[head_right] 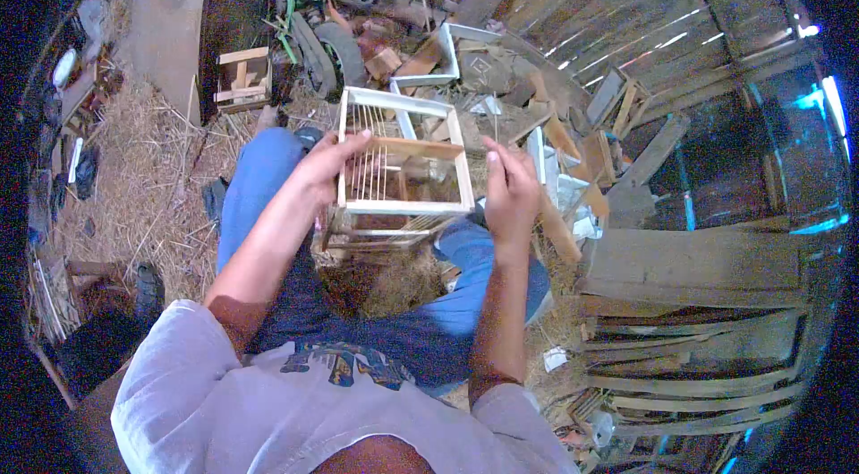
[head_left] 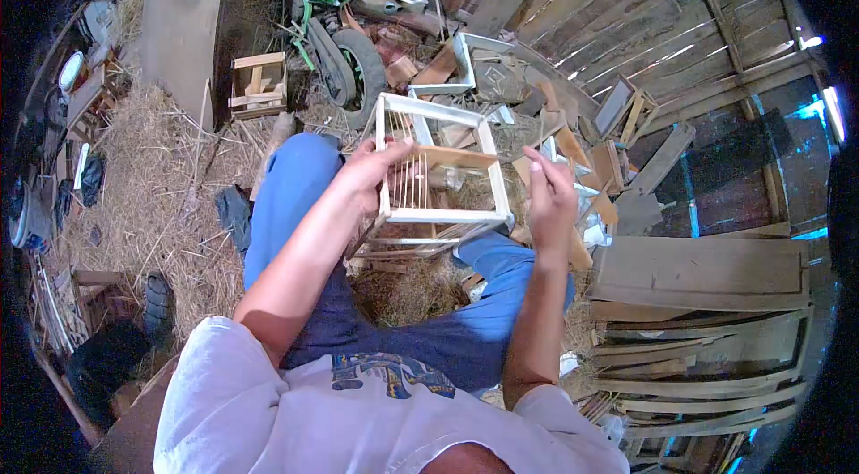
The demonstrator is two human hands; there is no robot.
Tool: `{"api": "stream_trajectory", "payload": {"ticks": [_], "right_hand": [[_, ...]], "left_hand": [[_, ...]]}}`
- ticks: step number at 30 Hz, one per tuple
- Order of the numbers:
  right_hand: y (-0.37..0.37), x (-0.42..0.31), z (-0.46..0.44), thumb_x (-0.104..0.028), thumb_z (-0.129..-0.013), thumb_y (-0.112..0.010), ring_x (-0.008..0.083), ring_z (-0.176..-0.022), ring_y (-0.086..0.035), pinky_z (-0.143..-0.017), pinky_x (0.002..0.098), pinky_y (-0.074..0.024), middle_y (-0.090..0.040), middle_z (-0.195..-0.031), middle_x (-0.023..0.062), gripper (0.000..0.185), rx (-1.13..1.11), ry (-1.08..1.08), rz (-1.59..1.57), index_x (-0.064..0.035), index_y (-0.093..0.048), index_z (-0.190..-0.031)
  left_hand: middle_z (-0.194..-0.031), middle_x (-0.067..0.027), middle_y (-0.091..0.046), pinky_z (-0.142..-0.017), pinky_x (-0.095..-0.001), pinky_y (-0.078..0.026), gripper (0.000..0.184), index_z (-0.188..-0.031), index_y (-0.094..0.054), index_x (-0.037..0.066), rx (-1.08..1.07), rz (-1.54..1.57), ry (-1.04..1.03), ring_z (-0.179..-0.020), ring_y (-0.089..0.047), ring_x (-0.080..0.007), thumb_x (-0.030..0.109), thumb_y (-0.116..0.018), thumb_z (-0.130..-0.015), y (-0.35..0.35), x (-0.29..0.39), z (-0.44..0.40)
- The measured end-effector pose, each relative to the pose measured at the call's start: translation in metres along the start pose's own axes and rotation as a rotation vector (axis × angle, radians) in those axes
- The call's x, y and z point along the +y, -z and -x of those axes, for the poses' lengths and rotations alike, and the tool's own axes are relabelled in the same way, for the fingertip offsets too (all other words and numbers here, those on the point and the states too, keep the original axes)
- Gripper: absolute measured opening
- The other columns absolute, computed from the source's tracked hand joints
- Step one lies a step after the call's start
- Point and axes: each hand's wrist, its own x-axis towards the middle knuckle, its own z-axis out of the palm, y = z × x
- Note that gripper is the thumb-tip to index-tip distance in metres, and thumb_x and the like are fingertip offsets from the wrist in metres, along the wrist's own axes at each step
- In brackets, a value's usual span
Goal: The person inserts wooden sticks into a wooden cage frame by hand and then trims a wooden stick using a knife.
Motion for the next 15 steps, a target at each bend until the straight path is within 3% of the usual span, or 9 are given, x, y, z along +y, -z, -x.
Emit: {"api": "stream_trajectory", "payload": {"ticks": [1,3,9,13,15], "right_hand": [[0.000,-0.006,0.005,-0.009,-0.097,-0.059,0.0175,-0.087,-0.063,-0.078,0.0280,-0.0484,-0.065,-0.086,0.0086,0.023,-0.005,-0.001,0.000,-0.0038,-0.072,-0.114],[-0.001,-0.018,0.013,-0.012,-0.099,-0.058,0.0131,-0.083,-0.062,-0.076,0.0258,-0.0479,-0.064,-0.087,0.0059,0.021,0.028,-0.158,-0.345,-0.0009,-0.070,-0.112],[-0.001,-0.043,0.027,-0.012,-0.101,-0.056,0.0129,-0.081,-0.063,-0.078,0.0263,-0.0488,-0.067,-0.092,0.0075,0.016,0.345,-0.056,-0.600,0.0011,-0.063,-0.104],[-0.015,-0.064,0.049,-0.010,-0.101,-0.055,0.0156,-0.086,-0.065,-0.084,0.0279,-0.0489,-0.068,-0.095,0.0086,0.014,0.299,-0.020,-0.475,0.0004,-0.064,-0.103],[-0.031,-0.069,0.061,-0.007,-0.100,-0.055,0.0182,-0.092,-0.066,-0.090,0.0300,-0.0482,-0.070,-0.097,0.0095,0.012,0.198,0.114,-0.386,0.0008,-0.064,-0.103]], "left_hand": [[-0.102,-0.0108,-0.067,-0.076,-0.0412,-0.063,0.025,-0.110,-0.057,0.004,0.005,0.047,0.022,-0.092,-0.070,-0.0259,0.013,-0.071,-0.092,0.005,0.001,-0.007],[-0.104,-0.0097,-0.068,-0.074,-0.0427,-0.063,0.020,-0.109,-0.061,0.006,0.012,0.099,0.009,-0.086,-0.071,-0.0259,0.015,-0.070,-0.093,0.014,0.000,-0.020],[-0.106,-0.0115,-0.069,-0.074,-0.0431,-0.062,0.028,-0.114,-0.062,0.004,-0.101,0.143,0.063,-0.090,-0.070,-0.0237,0.021,-0.071,-0.093,0.019,0.013,-0.020],[-0.110,-0.0126,-0.068,-0.080,-0.0378,-0.062,0.037,-0.120,-0.056,0.003,-0.151,0.114,0.022,-0.095,-0.071,-0.0254,0.021,-0.072,-0.092,0.028,0.008,-0.033],[-0.111,-0.0144,-0.067,-0.083,-0.0365,-0.062,0.039,-0.122,-0.054,0.002,-0.180,0.143,0.003,-0.097,-0.070,-0.0262,0.021,-0.070,-0.094,0.026,0.008,-0.030]]}}
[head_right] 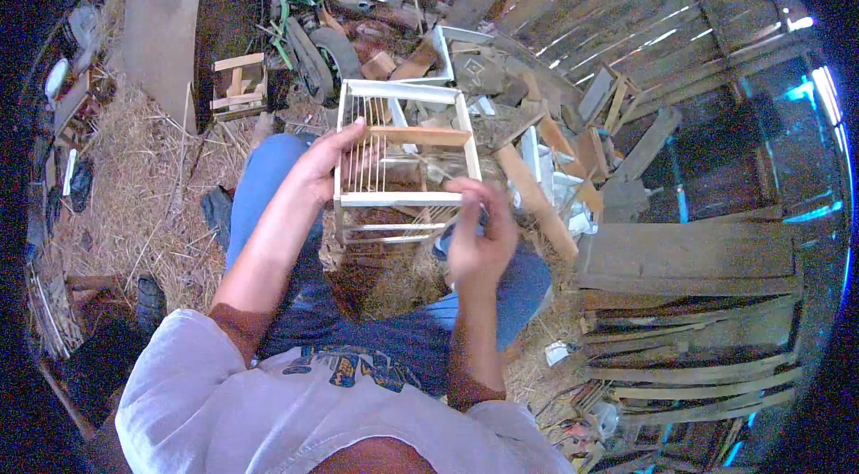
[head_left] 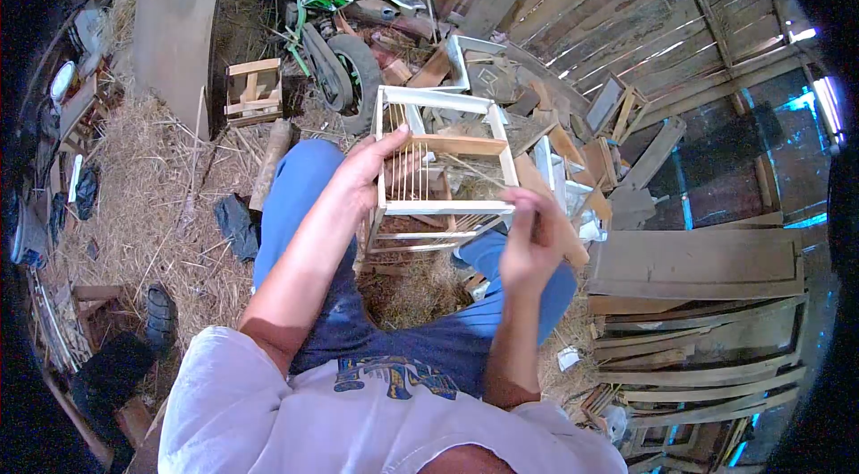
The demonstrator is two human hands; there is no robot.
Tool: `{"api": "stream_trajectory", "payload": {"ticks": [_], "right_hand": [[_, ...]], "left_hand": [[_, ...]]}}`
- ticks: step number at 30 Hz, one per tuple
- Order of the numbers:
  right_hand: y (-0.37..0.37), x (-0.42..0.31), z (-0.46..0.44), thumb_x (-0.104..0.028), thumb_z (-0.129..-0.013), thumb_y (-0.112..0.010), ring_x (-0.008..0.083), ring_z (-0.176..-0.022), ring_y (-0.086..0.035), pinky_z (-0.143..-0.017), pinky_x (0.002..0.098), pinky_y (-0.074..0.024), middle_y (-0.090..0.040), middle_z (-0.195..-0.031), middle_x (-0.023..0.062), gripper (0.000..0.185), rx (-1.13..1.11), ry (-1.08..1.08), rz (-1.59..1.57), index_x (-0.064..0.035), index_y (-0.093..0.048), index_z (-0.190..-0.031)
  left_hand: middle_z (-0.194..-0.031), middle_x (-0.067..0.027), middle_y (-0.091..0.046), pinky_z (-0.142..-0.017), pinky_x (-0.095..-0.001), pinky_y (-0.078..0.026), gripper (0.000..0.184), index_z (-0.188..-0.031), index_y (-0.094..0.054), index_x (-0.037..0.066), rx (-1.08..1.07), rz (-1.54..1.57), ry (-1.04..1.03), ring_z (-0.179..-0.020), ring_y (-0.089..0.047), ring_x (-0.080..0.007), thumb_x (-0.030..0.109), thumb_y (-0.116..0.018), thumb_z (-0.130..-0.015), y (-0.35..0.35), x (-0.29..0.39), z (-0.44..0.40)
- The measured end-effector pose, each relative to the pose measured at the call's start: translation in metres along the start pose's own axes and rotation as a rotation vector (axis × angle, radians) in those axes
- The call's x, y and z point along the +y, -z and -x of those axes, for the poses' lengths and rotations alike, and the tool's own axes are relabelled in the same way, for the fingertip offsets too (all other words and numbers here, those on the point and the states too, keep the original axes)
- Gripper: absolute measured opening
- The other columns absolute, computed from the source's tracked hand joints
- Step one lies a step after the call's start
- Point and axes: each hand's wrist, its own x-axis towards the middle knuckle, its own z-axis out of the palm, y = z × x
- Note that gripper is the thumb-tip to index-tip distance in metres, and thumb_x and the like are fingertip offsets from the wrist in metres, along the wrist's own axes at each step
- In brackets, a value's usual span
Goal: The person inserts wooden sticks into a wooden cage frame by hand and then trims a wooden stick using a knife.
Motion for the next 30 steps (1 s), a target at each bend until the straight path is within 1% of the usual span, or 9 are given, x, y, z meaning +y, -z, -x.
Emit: {"api": "stream_trajectory", "payload": {"ticks": [2,8,16,18,22,23,26,28,30], "right_hand": [[-0.004,-0.009,0.006,-0.005,-0.099,-0.056,0.0191,-0.096,-0.067,-0.093,0.0317,-0.0476,-0.072,-0.097,0.0101,0.011,-0.032,-0.094,0.005,0.0008,-0.064,-0.104],[0.013,-0.013,-0.003,-0.007,-0.102,-0.051,0.0149,-0.089,-0.065,-0.084,0.0278,-0.0495,-0.071,-0.093,0.0094,0.014,0.089,-0.083,-0.022,0.0019,-0.062,-0.104],[0.040,-0.032,-0.025,-0.020,-0.106,-0.047,0.0133,-0.075,-0.062,-0.072,0.0272,-0.0488,-0.066,-0.086,0.0084,0.022,0.143,0.020,-0.183,-0.0018,-0.055,-0.099],[0.044,-0.038,-0.028,-0.019,-0.106,-0.047,0.0131,-0.076,-0.062,-0.072,0.0272,-0.0489,-0.066,-0.085,0.0082,0.020,0.136,0.041,-0.175,-0.0017,-0.055,-0.100],[0.049,-0.032,-0.038,-0.014,-0.105,-0.047,0.0128,-0.079,-0.062,-0.072,0.0266,-0.0494,-0.065,-0.086,0.0083,0.015,0.032,0.034,-0.179,-0.0013,-0.055,-0.102],[0.050,-0.029,-0.041,-0.010,-0.103,-0.046,0.0124,-0.080,-0.062,-0.072,0.0262,-0.0499,-0.066,-0.089,0.0088,0.013,0.017,0.019,-0.130,-0.0012,-0.055,-0.104],[0.048,-0.023,-0.063,-0.009,-0.103,-0.046,0.0120,-0.080,-0.062,-0.074,0.0260,-0.0504,-0.067,-0.094,0.0085,0.013,-0.016,0.001,-0.118,-0.0016,-0.056,-0.104],[0.042,-0.016,-0.084,-0.010,-0.103,-0.048,0.0113,-0.082,-0.062,-0.075,0.0258,-0.0509,-0.067,-0.096,0.0075,0.012,0.007,0.011,-0.123,-0.0020,-0.057,-0.104],[0.033,-0.016,-0.107,-0.013,-0.104,-0.049,0.0109,-0.082,-0.062,-0.074,0.0252,-0.0510,-0.067,-0.095,0.0071,0.014,0.009,0.081,-0.200,-0.0022,-0.058,-0.104]], "left_hand": [[-0.110,-0.0144,-0.067,-0.089,-0.0371,-0.059,0.035,-0.118,-0.058,0.001,-0.053,-0.012,-0.017,-0.101,-0.068,-0.0251,0.026,-0.066,-0.096,-0.008,0.005,0.010],[-0.110,-0.0122,-0.064,-0.084,-0.0347,-0.061,0.031,-0.118,-0.055,0.004,-0.104,-0.088,-0.086,-0.097,-0.069,-0.0226,0.021,-0.067,-0.096,-0.022,0.007,0.028],[-0.108,-0.0076,-0.067,-0.087,-0.0315,-0.055,0.037,-0.117,-0.051,0.004,-0.258,-0.409,-0.469,-0.105,-0.066,-0.0176,0.013,-0.073,-0.090,-0.049,0.000,0.051],[-0.107,-0.0059,-0.068,-0.086,-0.0306,-0.054,0.039,-0.118,-0.051,0.003,-0.244,-0.682,-0.786,-0.098,-0.068,-0.0188,0.015,-0.074,-0.089,-0.060,0.001,0.052],[-0.096,-0.0098,-0.071,-0.078,-0.0317,-0.053,0.030,-0.109,-0.057,0.004,0.005,-1.011,-0.818,-0.085,-0.067,-0.0165,0.014,-0.075,-0.088,-0.076,0.012,0.041],[-0.102,-0.0079,-0.067,-0.079,-0.0293,-0.050,0.026,-0.112,-0.057,0.002,0.054,-1.085,-0.788,-0.090,-0.060,-0.0104,0.011,-0.069,-0.091,-0.084,0.015,0.043],[-0.096,-0.0060,-0.067,-0.078,-0.0294,-0.051,0.027,-0.111,-0.057,0.002,0.060,-0.973,-1.079,-0.086,-0.060,-0.0108,0.014,-0.071,-0.090,-0.097,0.024,0.028],[-0.092,-0.0096,-0.070,-0.074,-0.0308,-0.051,0.027,-0.103,-0.057,0.001,0.090,-0.814,-0.965,-0.084,-0.064,-0.0137,0.014,-0.075,-0.087,-0.116,0.042,0.032],[-0.093,-0.0097,-0.069,-0.072,-0.0302,-0.051,0.027,-0.103,-0.057,0.001,0.126,-0.929,-1.299,-0.084,-0.064,-0.0131,0.012,-0.075,-0.086,-0.111,0.055,0.005]]}}
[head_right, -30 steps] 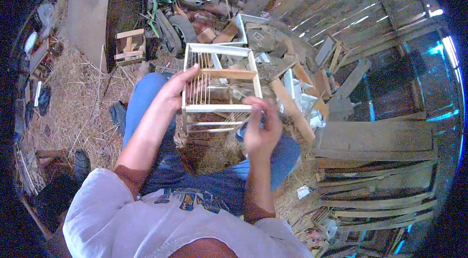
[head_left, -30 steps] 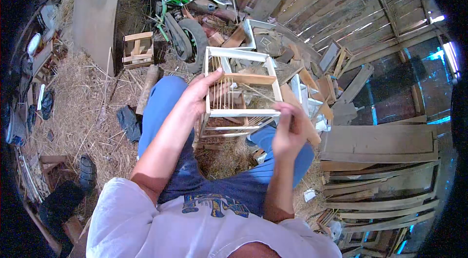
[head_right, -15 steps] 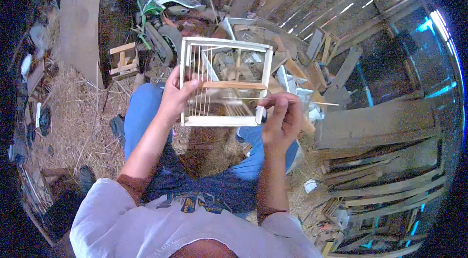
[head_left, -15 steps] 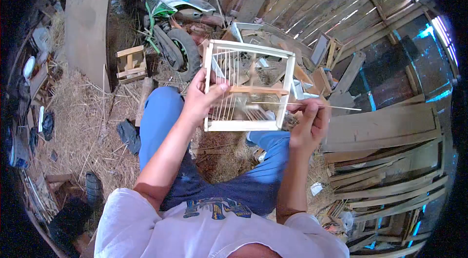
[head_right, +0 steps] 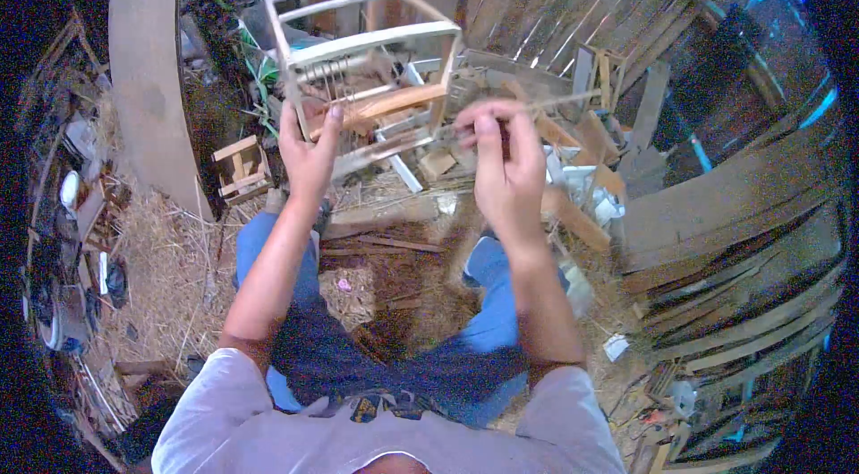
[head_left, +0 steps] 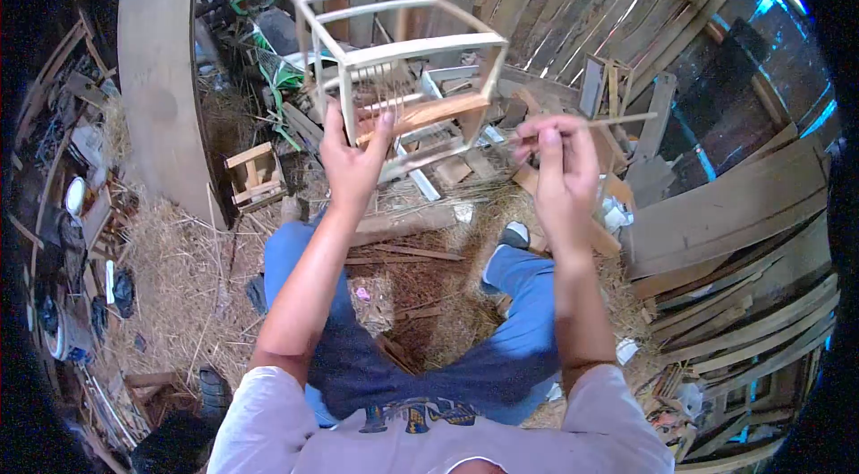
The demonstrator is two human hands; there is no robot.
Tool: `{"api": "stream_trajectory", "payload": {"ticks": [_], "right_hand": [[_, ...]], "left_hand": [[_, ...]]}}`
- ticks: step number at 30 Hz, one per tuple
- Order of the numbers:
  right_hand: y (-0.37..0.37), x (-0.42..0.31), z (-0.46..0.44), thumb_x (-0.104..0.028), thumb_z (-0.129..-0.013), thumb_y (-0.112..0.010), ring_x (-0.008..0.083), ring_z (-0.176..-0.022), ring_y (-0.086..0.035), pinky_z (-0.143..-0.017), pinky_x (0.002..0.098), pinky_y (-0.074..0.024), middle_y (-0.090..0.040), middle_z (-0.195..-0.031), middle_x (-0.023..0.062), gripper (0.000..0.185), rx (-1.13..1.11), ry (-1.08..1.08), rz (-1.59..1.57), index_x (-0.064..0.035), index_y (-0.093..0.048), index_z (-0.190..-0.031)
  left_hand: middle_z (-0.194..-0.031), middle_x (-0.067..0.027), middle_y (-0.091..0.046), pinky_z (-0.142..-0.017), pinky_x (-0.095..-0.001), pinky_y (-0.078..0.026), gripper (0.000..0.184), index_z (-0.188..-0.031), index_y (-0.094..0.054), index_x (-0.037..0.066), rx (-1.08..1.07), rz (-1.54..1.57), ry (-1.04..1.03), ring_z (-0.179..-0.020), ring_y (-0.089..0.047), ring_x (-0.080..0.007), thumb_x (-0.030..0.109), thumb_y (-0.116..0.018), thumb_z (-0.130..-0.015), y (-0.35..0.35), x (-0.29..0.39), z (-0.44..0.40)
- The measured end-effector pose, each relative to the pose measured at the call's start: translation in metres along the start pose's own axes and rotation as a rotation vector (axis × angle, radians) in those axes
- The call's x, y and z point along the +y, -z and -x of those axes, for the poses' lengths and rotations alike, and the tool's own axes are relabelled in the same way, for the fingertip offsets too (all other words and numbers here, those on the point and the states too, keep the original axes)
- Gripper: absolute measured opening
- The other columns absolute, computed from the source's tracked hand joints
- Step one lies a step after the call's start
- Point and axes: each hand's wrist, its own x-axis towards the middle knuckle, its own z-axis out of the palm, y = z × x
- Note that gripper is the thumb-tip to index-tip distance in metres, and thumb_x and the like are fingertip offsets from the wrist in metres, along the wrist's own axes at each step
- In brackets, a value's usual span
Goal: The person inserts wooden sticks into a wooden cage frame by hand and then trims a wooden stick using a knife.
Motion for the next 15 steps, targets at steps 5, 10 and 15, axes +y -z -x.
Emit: {"api": "stream_trajectory", "payload": {"ticks": [5,10,15], "right_hand": [[-0.017,0.032,-0.007,-0.005,-0.101,-0.054,0.0171,-0.090,-0.068,-0.082,0.0294,-0.0553,-0.069,-0.099,0.0123,0.009,0.008,0.081,-0.127,0.0013,-0.055,-0.107],[-0.024,0.065,0.016,-0.001,-0.098,-0.057,0.0195,-0.093,-0.069,-0.083,0.0310,-0.0553,-0.070,-0.099,0.0129,0.008,-0.041,0.083,-0.167,0.0015,-0.057,-0.106],[-0.019,0.065,0.007,0.007,-0.089,-0.065,0.0260,-0.086,-0.071,-0.078,0.0341,-0.0559,-0.072,-0.093,0.0155,0.015,-0.077,0.283,0.099,0.0010,-0.063,-0.103]], "left_hand": [[-0.086,-0.0067,-0.069,-0.068,-0.0293,-0.052,0.031,-0.098,-0.058,0.002,-0.035,0.138,-0.044,-0.077,-0.064,-0.0118,0.013,-0.081,-0.081,-0.004,-0.054,0.005],[-0.078,-0.0045,-0.067,-0.067,-0.0274,-0.051,0.035,-0.092,-0.058,0.004,-0.206,-0.017,-0.031,-0.071,-0.063,-0.0098,0.017,-0.087,-0.074,-0.001,-0.066,0.016],[-0.082,-0.0041,-0.068,-0.069,-0.0276,-0.052,0.038,-0.094,-0.059,0.004,-0.192,-0.015,-0.083,-0.074,-0.064,-0.0111,0.017,-0.088,-0.072,-0.012,-0.071,0.014]]}}
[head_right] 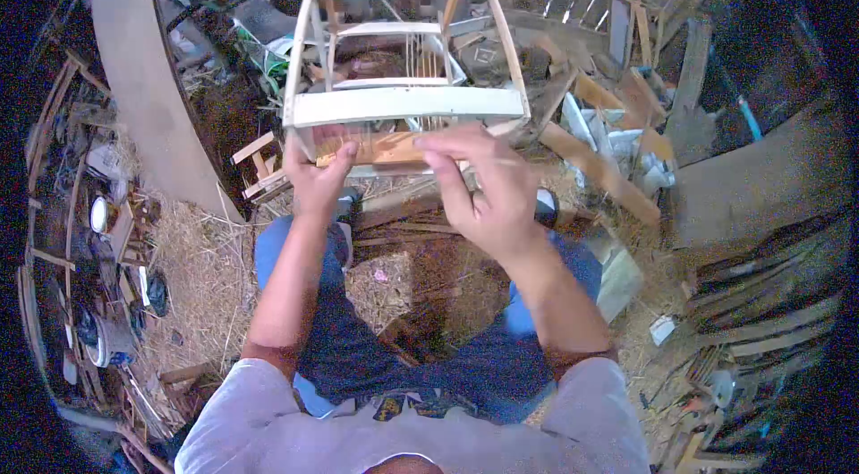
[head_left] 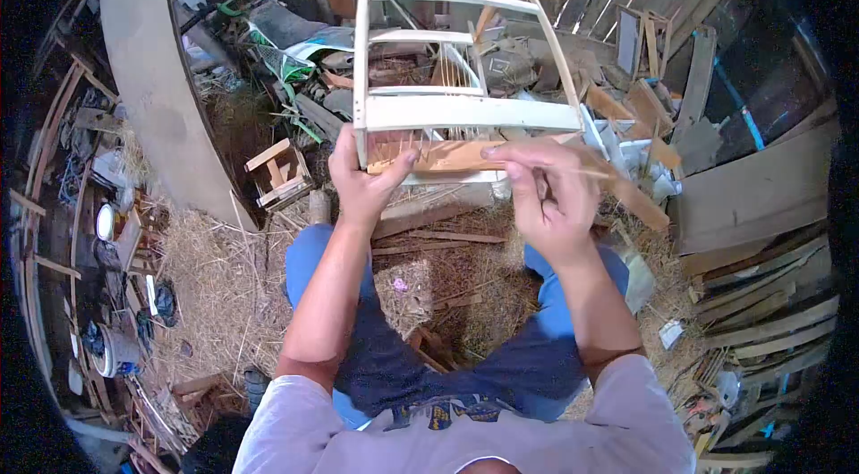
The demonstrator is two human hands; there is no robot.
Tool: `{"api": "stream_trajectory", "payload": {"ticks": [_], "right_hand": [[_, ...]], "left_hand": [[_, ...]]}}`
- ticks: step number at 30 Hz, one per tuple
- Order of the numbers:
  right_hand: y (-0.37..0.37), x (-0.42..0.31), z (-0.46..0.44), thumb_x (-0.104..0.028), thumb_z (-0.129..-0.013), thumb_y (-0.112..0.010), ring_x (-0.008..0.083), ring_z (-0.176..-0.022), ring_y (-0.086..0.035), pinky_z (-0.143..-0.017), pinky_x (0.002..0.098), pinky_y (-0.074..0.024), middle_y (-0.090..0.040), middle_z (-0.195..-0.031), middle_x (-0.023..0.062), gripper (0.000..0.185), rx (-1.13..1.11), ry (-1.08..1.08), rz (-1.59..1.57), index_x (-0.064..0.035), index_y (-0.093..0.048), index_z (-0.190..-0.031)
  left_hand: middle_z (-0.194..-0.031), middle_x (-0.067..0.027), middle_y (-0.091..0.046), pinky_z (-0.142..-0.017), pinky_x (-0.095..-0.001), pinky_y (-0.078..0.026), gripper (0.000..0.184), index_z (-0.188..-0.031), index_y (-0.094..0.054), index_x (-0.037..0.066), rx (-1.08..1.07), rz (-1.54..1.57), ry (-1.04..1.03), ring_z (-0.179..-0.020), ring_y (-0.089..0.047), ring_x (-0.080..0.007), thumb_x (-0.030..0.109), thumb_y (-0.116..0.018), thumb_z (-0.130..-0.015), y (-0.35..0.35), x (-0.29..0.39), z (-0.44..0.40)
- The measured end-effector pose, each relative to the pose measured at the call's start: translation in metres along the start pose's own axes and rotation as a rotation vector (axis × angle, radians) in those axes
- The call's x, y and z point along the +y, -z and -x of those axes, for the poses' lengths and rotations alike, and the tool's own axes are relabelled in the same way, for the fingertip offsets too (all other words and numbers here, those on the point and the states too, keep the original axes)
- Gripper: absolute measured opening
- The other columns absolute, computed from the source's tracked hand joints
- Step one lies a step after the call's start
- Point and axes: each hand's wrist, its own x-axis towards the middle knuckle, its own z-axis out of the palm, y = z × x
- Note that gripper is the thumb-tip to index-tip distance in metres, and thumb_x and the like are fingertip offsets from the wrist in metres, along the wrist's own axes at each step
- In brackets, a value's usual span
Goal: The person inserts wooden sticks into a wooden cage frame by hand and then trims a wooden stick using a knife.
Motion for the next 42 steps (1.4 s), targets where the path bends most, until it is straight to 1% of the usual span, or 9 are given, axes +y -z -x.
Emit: {"api": "stream_trajectory", "payload": {"ticks": [3,10,13,18,22,29,32,34,42], "right_hand": [[0.005,0.004,-0.004,0.010,-0.085,-0.067,0.0279,-0.084,-0.072,-0.077,0.0358,-0.0572,-0.072,-0.095,0.0158,0.022,0.007,0.142,-0.028,0.0008,-0.062,-0.104],[0.015,0.005,0.000,0.008,-0.087,-0.067,0.0282,-0.087,-0.073,-0.079,0.0357,-0.0579,-0.073,-0.094,0.0160,0.021,0.011,0.057,-0.093,-0.0003,-0.059,-0.105],[0.009,0.004,0.004,0.007,-0.088,-0.067,0.0279,-0.086,-0.073,-0.077,0.0357,-0.0586,-0.073,-0.093,0.0164,0.021,0.026,0.043,-0.135,-0.0019,-0.059,-0.105],[0.017,-0.011,-0.006,0.004,-0.087,-0.068,0.0283,-0.083,-0.073,-0.073,0.0365,-0.0595,-0.073,-0.094,0.0153,0.021,-0.087,0.132,-0.037,-0.0041,-0.060,-0.104],[0.011,-0.012,-0.005,0.008,-0.086,-0.067,0.0295,-0.084,-0.073,-0.073,0.0371,-0.0607,-0.072,-0.094,0.0173,0.027,-0.144,0.202,-0.061,-0.0055,-0.057,-0.107],[-0.002,-0.009,0.001,0.006,-0.082,-0.072,0.0280,-0.082,-0.073,-0.068,0.0354,-0.0604,-0.072,-0.095,0.0144,0.033,-0.104,0.209,-0.109,-0.0079,-0.060,-0.109],[-0.003,-0.011,-0.001,0.007,-0.082,-0.072,0.0282,-0.082,-0.073,-0.067,0.0354,-0.0603,-0.072,-0.096,0.0149,0.034,-0.113,0.212,-0.100,-0.0077,-0.059,-0.109],[-0.005,-0.012,-0.003,0.007,-0.082,-0.072,0.0284,-0.082,-0.073,-0.068,0.0354,-0.0603,-0.072,-0.095,0.0152,0.034,-0.128,0.208,-0.103,-0.0074,-0.059,-0.110],[-0.016,-0.008,-0.004,0.008,-0.081,-0.072,0.0302,-0.083,-0.073,-0.069,0.0360,-0.0605,-0.072,-0.095,0.0169,0.035,-0.124,0.224,-0.112,-0.0061,-0.059,-0.110]], "left_hand": [[-0.086,-0.0051,-0.070,-0.072,-0.0284,-0.053,0.044,-0.097,-0.059,0.004,0.055,0.177,0.092,-0.078,-0.066,-0.0122,0.020,-0.090,-0.071,-0.001,0.015,-0.002],[-0.089,-0.0067,-0.071,-0.074,-0.0292,-0.055,0.073,-0.098,-0.058,0.003,0.022,0.142,-0.130,-0.081,-0.069,-0.0140,0.046,-0.096,-0.053,0.014,0.004,-0.009],[-0.091,-0.0113,-0.073,-0.076,-0.0303,-0.056,0.073,-0.100,-0.057,0.003,-0.037,0.091,-0.316,-0.086,-0.073,-0.0205,0.048,-0.094,-0.055,0.020,-0.010,-0.015],[-0.091,-0.0178,-0.072,-0.094,-0.0557,-0.053,0.065,-0.105,-0.050,0.002,-0.187,0.144,-0.390,-0.088,-0.073,-0.0310,0.039,-0.090,-0.070,0.024,-0.016,-0.019],[-0.091,-0.0187,-0.071,-0.097,-0.0582,-0.050,0.068,-0.106,-0.048,0.002,-0.227,0.119,-0.368,-0.088,-0.073,-0.0341,0.038,-0.091,-0.069,0.033,-0.013,-0.017],[-0.091,-0.0182,-0.071,-0.098,-0.0577,-0.050,0.068,-0.106,-0.049,0.002,-0.060,0.251,-0.302,-0.088,-0.073,-0.0333,0.040,-0.091,-0.069,0.030,-0.015,-0.007],[-0.091,-0.0178,-0.071,-0.098,-0.0566,-0.051,0.067,-0.104,-0.050,0.003,-0.109,0.203,-0.125,-0.089,-0.073,-0.0324,0.041,-0.091,-0.069,0.035,-0.011,-0.008],[-0.091,-0.0175,-0.072,-0.098,-0.0552,-0.051,0.068,-0.104,-0.049,0.002,-0.098,0.141,-0.304,-0.090,-0.073,-0.0316,0.041,-0.091,-0.068,0.035,0.000,-0.015],[-0.089,-0.0153,-0.073,-0.099,-0.0501,-0.052,0.070,-0.103,-0.050,0.001,-0.038,0.147,-0.206,-0.092,-0.074,-0.0284,0.044,-0.091,-0.067,0.036,0.007,-0.015]]}}
